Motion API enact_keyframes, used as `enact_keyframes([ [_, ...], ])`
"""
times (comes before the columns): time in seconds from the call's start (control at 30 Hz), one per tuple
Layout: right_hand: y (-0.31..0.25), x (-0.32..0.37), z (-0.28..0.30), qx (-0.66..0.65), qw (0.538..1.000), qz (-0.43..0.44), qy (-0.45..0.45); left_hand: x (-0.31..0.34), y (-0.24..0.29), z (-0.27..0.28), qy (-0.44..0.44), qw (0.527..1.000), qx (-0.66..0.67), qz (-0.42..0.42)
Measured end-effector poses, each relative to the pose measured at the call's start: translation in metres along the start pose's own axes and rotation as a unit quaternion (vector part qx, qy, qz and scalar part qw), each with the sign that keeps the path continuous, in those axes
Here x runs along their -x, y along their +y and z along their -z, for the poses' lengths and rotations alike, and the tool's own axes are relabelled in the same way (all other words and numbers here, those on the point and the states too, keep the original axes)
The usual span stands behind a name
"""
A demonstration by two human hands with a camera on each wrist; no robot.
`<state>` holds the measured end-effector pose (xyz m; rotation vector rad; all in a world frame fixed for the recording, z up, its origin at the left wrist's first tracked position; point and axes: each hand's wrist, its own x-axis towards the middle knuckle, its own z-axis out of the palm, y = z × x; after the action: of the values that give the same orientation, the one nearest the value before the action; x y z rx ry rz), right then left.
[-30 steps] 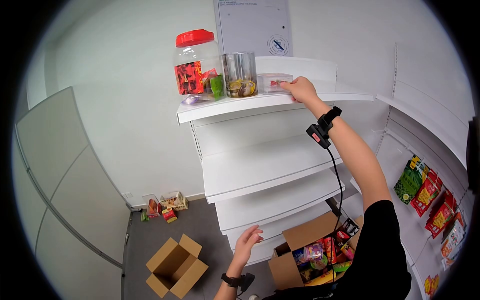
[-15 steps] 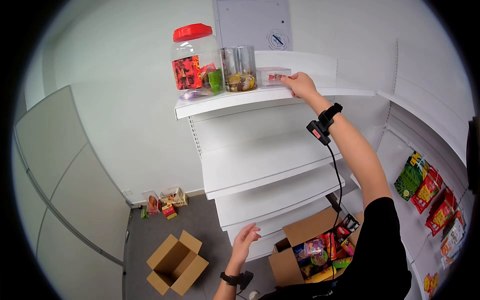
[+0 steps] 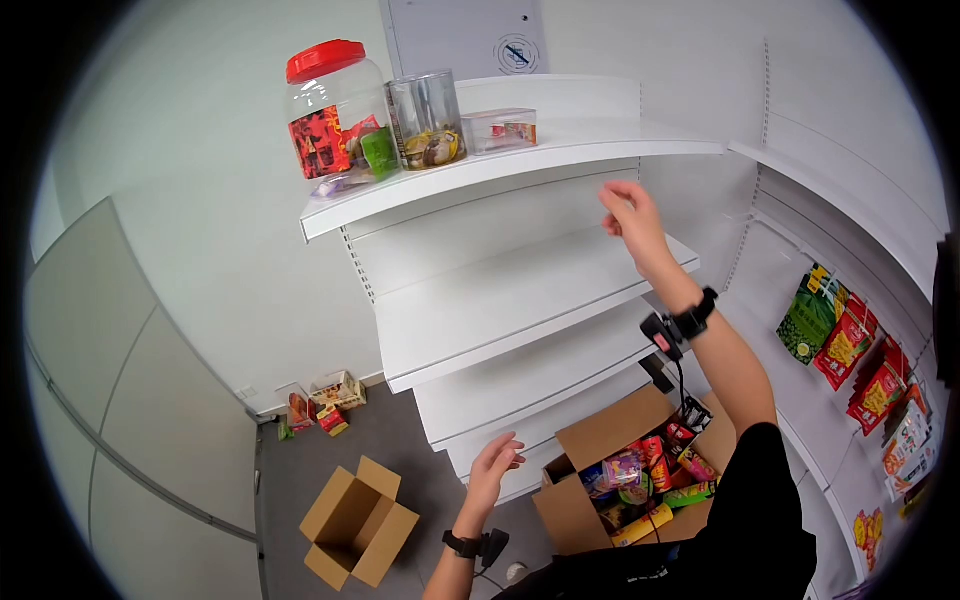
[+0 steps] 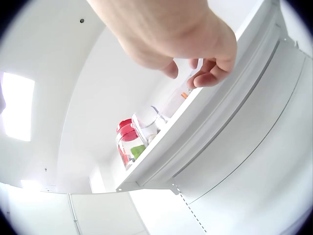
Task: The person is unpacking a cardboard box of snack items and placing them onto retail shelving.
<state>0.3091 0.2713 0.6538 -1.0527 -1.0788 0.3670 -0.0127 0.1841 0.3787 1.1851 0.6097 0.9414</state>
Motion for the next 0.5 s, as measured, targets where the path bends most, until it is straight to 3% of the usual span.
enact_keyframes([
  [0.27, 0.055, 0.099, 0.082, -0.033, 0.996, -0.079, 0.035, -0.005, -0.013, -0.015, -0.022, 0.999, -0.009, 0.033],
  [0.5, 0.131, 0.191, 0.172, -0.014, 0.966, -0.198, 0.163, -0.009, -0.038, -0.025, -0.046, 0.996, -0.019, 0.070],
])
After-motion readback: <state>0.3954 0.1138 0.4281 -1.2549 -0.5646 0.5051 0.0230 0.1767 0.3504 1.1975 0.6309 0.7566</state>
